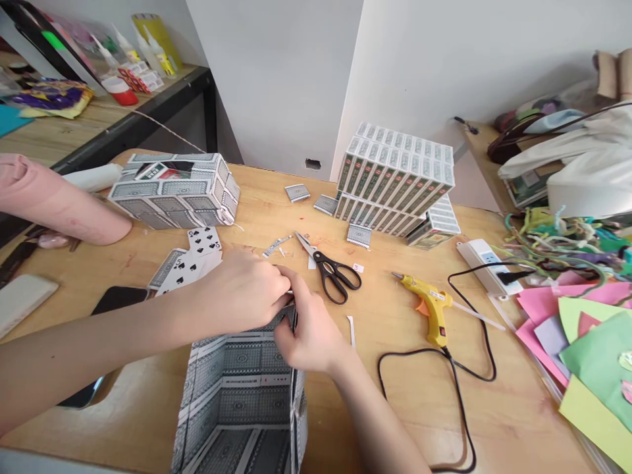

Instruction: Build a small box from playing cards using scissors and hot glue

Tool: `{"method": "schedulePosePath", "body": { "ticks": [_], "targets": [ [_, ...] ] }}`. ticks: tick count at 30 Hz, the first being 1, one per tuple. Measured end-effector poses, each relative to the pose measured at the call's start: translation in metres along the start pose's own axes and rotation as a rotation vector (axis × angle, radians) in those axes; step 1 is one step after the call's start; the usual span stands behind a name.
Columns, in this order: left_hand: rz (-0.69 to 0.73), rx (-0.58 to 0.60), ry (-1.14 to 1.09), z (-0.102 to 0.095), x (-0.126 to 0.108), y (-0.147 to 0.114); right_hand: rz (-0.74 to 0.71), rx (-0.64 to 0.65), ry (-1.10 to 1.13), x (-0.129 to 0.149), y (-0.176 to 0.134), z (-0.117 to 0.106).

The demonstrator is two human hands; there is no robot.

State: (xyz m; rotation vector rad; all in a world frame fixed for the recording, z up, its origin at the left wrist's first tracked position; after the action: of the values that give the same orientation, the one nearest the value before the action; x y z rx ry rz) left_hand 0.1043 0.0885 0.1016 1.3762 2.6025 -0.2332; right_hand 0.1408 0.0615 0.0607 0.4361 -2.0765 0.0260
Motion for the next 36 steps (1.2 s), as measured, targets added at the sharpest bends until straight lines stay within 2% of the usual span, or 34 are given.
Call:
{"method": "schedulePosePath", "body": {
  "ticks": [3,5,9,13,17,23,27,30,34,36],
  "targets": [
    [-0.054,0.122,-0.053,0.006,0.006,-0.006,-0.005,0.022,0.046,-0.007,0.002,0.001],
    [-0.081,0.126,-0.146,0.007,0.013,-0.013,0.002,0.032,0.078,-0.016,0.003,0.001],
    [-0.118,0.036,-0.319,0.013,0.029,-0.022,0.037,0.022,0.112,-0.035,0.005,0.001],
    [-0.186,-0.049,-0.379,0.024,0.041,-0.027,0.053,-0.088,0.07,-0.044,0.006,-0.013],
    [-0.21,-0.153,-0.423,0.034,0.042,-0.035,0.013,-0.191,-0.137,-0.035,0.004,-0.025],
    [-0.188,-0.278,-0.423,0.049,0.044,-0.047,-0.02,-0.303,-0.317,-0.021,-0.001,-0.024],
    [-0.185,-0.289,-0.393,0.053,0.046,-0.047,-0.025,-0.315,-0.389,-0.017,-0.001,-0.02],
    [-0.205,-0.309,-0.412,0.052,0.047,-0.047,-0.033,-0.312,-0.443,-0.014,0.001,-0.021],
    [-0.21,-0.498,-0.519,0.04,0.051,-0.054,-0.057,-0.301,-0.532,-0.009,0.004,-0.021],
    [-0.169,-0.55,-0.538,0.036,0.049,-0.057,-0.068,-0.288,-0.575,-0.007,0.004,-0.021]
  ]
}}
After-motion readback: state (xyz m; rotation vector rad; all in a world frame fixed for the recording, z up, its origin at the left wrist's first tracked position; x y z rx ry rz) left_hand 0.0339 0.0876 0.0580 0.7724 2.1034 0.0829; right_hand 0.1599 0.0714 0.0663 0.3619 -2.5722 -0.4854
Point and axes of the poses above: each hand's wrist, its own y-axis towards the middle knuckle, its own z-axis out of the palm, x = y × z, the point moved 9 cm from there along y, towards the middle knuckle, and after that the axes turned 10 degrees about -y, right-handed, at the moved point
